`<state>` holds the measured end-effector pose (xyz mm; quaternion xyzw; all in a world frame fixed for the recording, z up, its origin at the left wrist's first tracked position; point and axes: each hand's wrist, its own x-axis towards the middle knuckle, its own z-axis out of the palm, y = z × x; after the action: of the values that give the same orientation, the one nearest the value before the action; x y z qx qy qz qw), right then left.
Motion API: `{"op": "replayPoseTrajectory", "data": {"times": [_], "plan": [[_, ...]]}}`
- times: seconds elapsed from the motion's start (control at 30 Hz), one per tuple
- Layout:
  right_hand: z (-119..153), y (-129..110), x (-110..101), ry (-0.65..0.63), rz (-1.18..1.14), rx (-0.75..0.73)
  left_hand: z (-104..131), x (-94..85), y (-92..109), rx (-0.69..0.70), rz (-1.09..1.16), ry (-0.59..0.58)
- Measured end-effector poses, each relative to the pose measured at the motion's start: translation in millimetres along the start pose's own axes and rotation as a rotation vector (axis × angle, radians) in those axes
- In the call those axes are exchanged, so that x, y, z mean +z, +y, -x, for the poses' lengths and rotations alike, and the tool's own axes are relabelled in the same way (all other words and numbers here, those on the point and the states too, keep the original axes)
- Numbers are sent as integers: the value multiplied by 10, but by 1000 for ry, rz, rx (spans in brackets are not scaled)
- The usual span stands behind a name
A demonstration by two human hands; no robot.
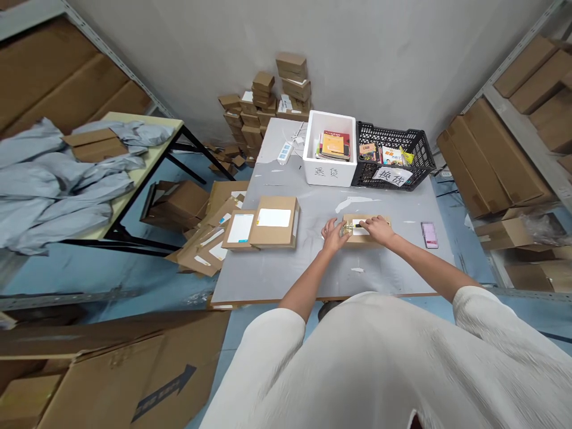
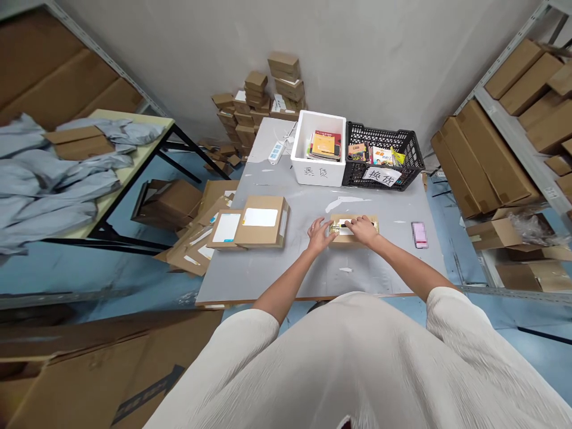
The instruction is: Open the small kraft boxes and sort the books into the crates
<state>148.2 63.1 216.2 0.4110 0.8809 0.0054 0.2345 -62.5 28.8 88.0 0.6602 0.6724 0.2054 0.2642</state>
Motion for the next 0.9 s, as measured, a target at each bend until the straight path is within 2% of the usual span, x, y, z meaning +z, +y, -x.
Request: {"op": "replayPoseTrajectory", "data": {"times": [0.13,0.27,0.33,0.5,0.9], "plan": [[5,17,12,2,15,-7,1,-48,25,46,-41,-21],[-10,17,29,-6,21,-19,-21,-132,66,219,-34,-74],[-16,19,42,0,21,-27,-39,-168,86,263,-21,-116],[-14,30,44,7,17,-30,-47,-192,108,245,-43,-150],[-49,69,-101,-30,-26,-9,-24,-174,152,194,-119,-159]]}}
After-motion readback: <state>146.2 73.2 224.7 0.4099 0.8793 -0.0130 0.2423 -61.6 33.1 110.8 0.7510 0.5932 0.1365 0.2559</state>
